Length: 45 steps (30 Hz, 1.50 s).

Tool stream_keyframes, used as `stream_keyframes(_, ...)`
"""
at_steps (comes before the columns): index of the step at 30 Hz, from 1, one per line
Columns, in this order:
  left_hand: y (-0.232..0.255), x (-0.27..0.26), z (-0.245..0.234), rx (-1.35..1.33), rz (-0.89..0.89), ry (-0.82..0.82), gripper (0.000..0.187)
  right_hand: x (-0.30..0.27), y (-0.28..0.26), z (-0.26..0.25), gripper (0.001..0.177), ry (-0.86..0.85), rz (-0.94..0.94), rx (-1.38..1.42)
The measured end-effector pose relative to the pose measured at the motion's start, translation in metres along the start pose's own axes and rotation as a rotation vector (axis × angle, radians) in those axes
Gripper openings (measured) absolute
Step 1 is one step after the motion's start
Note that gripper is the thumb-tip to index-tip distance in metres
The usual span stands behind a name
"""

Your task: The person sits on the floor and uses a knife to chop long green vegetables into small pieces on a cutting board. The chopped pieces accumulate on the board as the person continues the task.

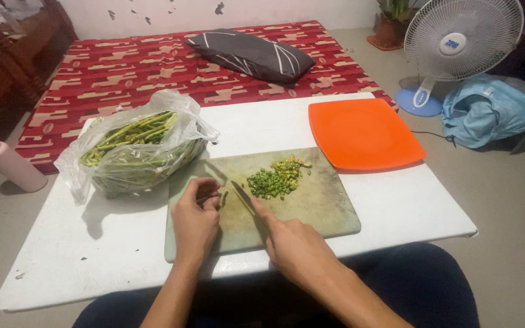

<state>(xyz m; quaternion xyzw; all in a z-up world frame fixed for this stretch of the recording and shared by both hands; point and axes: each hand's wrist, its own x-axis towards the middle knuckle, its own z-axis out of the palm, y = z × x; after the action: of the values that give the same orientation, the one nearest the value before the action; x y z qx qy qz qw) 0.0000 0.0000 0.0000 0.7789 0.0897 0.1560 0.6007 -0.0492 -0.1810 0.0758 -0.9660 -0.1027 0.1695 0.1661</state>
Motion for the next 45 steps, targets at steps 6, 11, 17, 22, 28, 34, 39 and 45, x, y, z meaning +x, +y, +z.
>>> stream_keyframes(6, 0.007, -0.007, 0.003, 0.357, 0.163, 0.09, 0.017, 0.019, -0.01, 0.009, 0.071, -0.003, -0.044, -0.054)
stream_keyframes(11, 0.003, -0.006, 0.005, 0.487, 0.288, 0.086, 0.012, 0.023, -0.007, 0.013, 0.066, 0.056, -0.119, -0.052)
stream_keyframes(17, -0.003, -0.007, 0.008, 0.49, 0.348, 0.118, 0.01, 0.008, 0.006, 0.016, 0.07, 0.091, -0.152, -0.098)
stream_keyframes(22, -0.002, -0.007, 0.007, 0.483, 0.366, 0.114, 0.009, -0.003, 0.015, 0.008, 0.072, 0.063, -0.131, -0.109)
stream_keyframes(28, 0.003, -0.008, 0.003, 0.396, 0.325, 0.016, 0.019, -0.006, 0.017, -0.002, 0.077, 0.059, -0.083, -0.018)
stream_keyframes(34, 0.013, -0.007, 0.002, 0.2, 0.098, -0.072, 0.033, -0.01, 0.015, -0.005, 0.077, 0.09, -0.081, -0.017)
stream_keyframes(39, 0.016, -0.01, 0.003, 0.197, 0.072, -0.002, 0.038, -0.011, 0.014, 0.0, 0.074, 0.14, -0.115, 0.042)
stream_keyframes(45, 0.014, -0.01, -0.005, 0.079, 0.162, 0.207, 0.038, -0.002, 0.002, 0.018, 0.071, 0.074, -0.161, 0.035)
